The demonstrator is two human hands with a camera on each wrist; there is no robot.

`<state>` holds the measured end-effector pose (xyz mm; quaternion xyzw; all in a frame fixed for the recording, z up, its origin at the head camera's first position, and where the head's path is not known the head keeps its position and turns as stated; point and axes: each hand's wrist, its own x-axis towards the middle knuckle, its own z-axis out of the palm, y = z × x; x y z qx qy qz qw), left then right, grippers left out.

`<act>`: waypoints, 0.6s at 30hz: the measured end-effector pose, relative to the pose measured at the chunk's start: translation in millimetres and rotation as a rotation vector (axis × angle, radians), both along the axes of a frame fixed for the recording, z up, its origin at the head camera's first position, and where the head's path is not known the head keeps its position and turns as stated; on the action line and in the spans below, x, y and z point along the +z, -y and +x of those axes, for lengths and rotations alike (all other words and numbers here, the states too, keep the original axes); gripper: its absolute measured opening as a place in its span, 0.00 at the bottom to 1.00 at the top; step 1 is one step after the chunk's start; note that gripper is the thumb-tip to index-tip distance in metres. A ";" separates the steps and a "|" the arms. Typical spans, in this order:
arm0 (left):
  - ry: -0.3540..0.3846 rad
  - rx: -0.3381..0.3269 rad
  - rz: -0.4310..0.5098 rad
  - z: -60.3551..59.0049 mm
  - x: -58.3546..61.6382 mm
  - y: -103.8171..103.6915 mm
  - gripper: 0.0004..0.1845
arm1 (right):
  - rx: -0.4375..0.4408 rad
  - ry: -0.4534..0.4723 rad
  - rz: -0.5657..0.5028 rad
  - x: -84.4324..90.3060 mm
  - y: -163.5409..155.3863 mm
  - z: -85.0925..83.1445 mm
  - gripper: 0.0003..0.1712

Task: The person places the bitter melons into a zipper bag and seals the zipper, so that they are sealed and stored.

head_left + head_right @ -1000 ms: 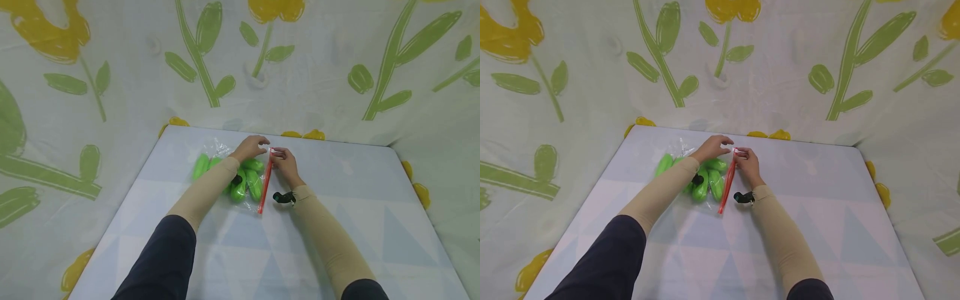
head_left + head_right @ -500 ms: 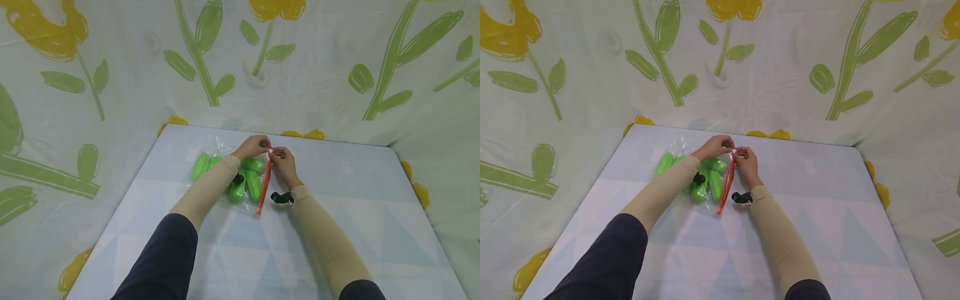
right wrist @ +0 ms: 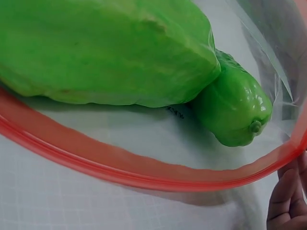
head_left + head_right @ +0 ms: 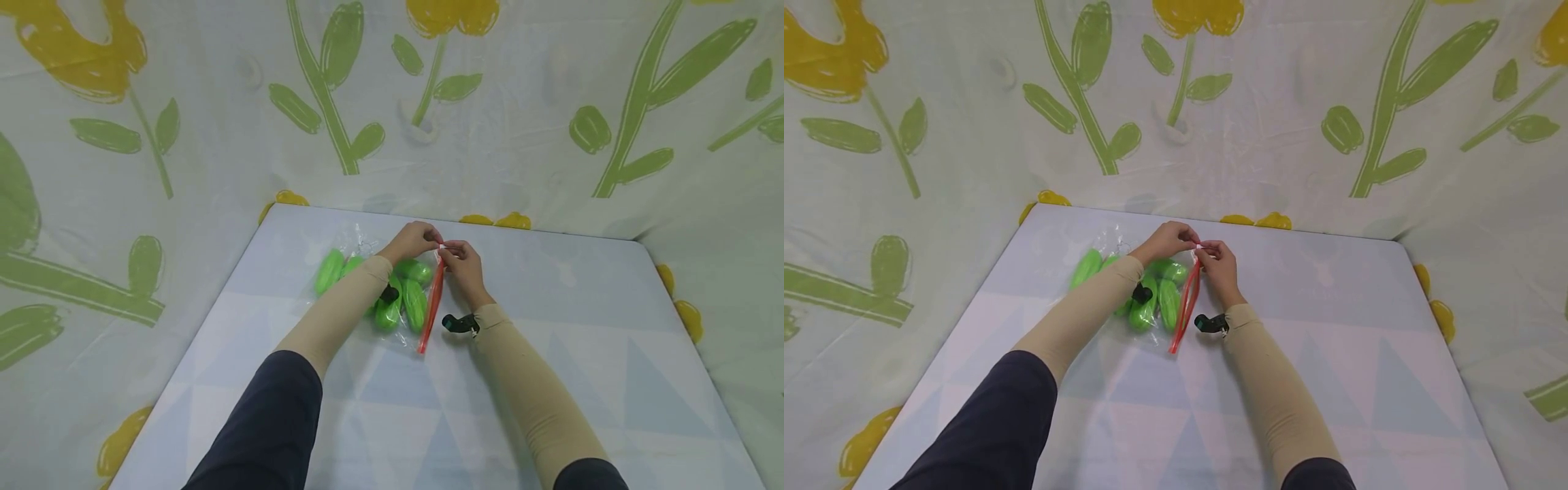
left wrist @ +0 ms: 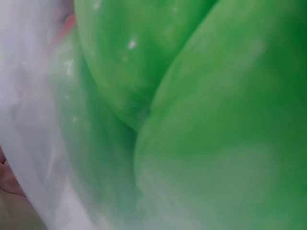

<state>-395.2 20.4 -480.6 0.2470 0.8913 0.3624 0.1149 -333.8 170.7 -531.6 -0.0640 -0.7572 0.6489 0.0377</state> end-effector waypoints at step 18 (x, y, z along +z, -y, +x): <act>-0.009 0.009 -0.049 -4.1 0.6 0.4 0.07 | -0.012 0.063 -0.059 2.1 5.5 0.8 0.15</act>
